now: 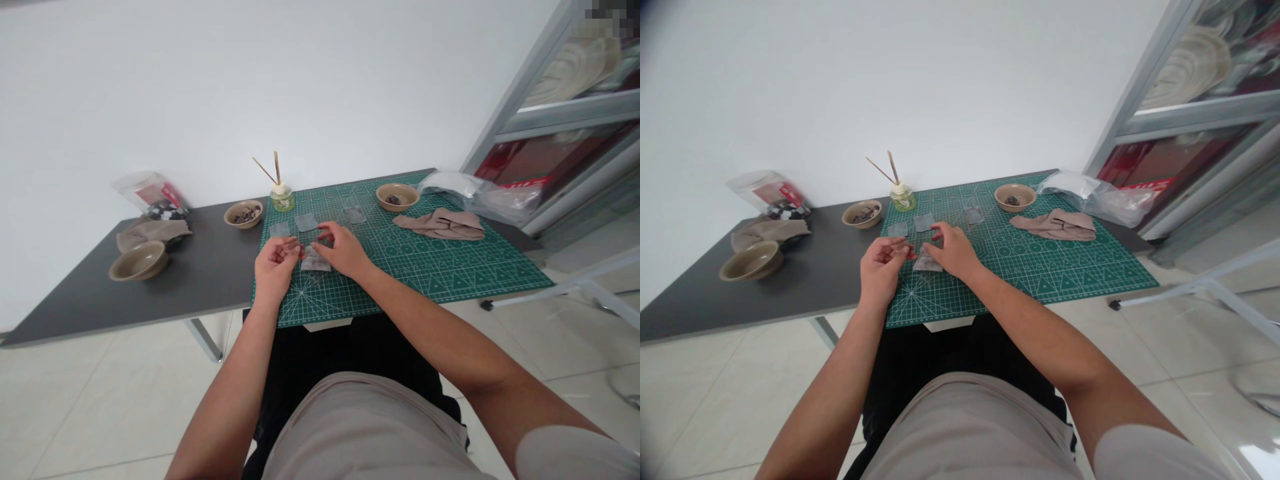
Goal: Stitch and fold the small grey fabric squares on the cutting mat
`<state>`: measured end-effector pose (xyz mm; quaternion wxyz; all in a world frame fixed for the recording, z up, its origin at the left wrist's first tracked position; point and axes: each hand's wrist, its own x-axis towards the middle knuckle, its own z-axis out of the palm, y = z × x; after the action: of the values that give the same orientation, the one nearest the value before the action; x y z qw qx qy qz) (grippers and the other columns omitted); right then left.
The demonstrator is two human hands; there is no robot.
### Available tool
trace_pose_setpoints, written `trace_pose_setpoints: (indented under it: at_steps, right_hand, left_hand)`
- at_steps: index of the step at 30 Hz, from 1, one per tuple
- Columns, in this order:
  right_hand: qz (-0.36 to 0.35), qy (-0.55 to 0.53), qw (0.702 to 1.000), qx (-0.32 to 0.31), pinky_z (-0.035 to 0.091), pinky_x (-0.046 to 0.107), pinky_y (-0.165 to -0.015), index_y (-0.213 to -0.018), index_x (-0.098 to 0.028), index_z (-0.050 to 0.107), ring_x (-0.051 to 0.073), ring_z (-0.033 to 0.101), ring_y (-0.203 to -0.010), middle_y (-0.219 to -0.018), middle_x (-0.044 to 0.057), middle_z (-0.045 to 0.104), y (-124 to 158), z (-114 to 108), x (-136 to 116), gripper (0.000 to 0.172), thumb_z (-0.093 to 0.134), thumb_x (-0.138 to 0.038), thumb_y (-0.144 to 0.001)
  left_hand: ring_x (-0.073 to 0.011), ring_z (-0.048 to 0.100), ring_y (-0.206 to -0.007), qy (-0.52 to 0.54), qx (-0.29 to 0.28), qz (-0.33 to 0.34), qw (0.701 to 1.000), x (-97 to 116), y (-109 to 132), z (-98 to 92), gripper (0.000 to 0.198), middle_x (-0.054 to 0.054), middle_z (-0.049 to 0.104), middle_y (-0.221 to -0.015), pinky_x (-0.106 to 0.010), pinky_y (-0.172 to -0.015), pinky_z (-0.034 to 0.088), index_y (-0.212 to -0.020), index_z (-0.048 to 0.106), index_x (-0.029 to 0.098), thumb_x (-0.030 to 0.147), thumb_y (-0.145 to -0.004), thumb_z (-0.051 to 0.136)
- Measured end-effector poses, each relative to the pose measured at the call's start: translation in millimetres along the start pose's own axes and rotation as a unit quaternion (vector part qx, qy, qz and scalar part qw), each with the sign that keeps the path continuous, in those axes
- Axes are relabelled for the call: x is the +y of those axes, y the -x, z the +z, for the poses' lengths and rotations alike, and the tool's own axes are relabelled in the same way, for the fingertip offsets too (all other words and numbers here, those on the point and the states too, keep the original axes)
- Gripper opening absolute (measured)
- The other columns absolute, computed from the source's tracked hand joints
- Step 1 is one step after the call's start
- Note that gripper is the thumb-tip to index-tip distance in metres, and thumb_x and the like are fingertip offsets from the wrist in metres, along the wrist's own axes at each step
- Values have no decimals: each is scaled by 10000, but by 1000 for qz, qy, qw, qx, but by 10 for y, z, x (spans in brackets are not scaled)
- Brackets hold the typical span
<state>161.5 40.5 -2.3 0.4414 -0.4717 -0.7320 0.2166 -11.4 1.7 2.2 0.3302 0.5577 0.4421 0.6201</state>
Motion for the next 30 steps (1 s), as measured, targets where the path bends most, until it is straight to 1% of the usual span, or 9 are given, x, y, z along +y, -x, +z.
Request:
trace_pose_setpoints:
  at_steps: [3, 7, 10, 15, 20, 23, 26, 29, 30]
  right_hand:
    - [-29, 10, 998, 53, 474, 391, -886, -1062, -189, 662, 229, 608, -957, -978, 75, 685, 3, -17, -6, 265, 689, -274, -813]
    - [-39, -105, 993, -32, 489, 305, -756, -1083, -209, 688, 158, 612, -770, -865, 13, 702, 45, -79, -70, 261, 663, -285, -834]
    - [-37, -165, 980, -101, 489, 285, -715, -1088, -203, 711, 145, 625, -744, -882, 12, 725, 69, -97, -107, 281, 660, -331, -842]
    - [-13, -203, 971, -123, 492, 273, -688, -1028, -179, 717, 139, 637, -729, -858, 16, 728, 60, -82, -99, 264, 672, -338, -822]
    - [32, -222, 972, -69, 489, 262, -653, -909, -176, 695, 134, 633, -693, -795, 5, 714, 29, -54, -48, 194, 668, -314, -776]
    - [64, -237, 969, -18, 501, 272, -658, -855, -175, 679, 148, 649, -704, -773, 9, 714, 15, -42, -16, 174, 673, -308, -744]
    - [81, -240, 967, -1, 509, 284, -666, -837, -178, 682, 159, 657, -712, -773, 13, 720, 6, -44, 0, 158, 667, -292, -727]
    - [91, -234, 968, 6, 516, 296, -687, -830, -181, 682, 165, 664, -726, -779, 14, 724, -2, -61, 5, 151, 658, -286, -723]
    - [92, -227, 970, 11, 514, 296, -688, -830, -182, 679, 165, 663, -725, -774, 12, 720, -5, -69, 7, 153, 657, -290, -724]
  left_hand:
    - [-154, 694, -703, -29, -7, -7, 1000, 7, 7, -5, 194, -15, 725, -834, -325, -737, 578, -905, 674, 201, 348, -779, 686]
    - [-157, 697, -694, -28, -36, -22, 999, 30, 12, -8, 267, -17, 732, -819, -321, -727, 577, -987, 696, 193, 347, -769, 708]
    - [-159, 695, -673, -3, -45, -34, 998, 32, 11, -15, 250, -14, 729, -783, -320, -705, 576, -932, 673, 193, 359, -755, 731]
    - [-158, 686, -698, -44, -64, -24, 997, 12, 8, -18, 190, -29, 744, -821, -304, -706, 560, -833, 679, 190, 349, -750, 744]
    - [-172, 688, -814, -117, -55, 11, 992, 16, 32, -3, 171, -32, 740, -935, -298, -761, 549, -944, 703, 214, 338, -836, 654]
    - [-173, 678, -840, -150, -31, 37, 987, 18, 52, -9, 164, -28, 724, -929, -291, -775, 535, -949, 690, 216, 323, -880, 586]
    - [-169, 663, -838, -189, -13, 60, 980, 27, 50, -28, 151, -24, 710, -909, -290, -781, 523, -933, 674, 217, 262, -892, 536]
    - [-190, 644, -893, -265, -36, 87, 960, 65, 12, -54, 171, -35, 691, -941, -310, -798, 520, -930, 677, 220, 201, -865, 520]
    - [-204, 634, -921, -305, -63, 92, 946, 82, -6, -64, 197, -46, 682, -971, -328, -821, 519, -964, 685, 222, 187, -854, 525]
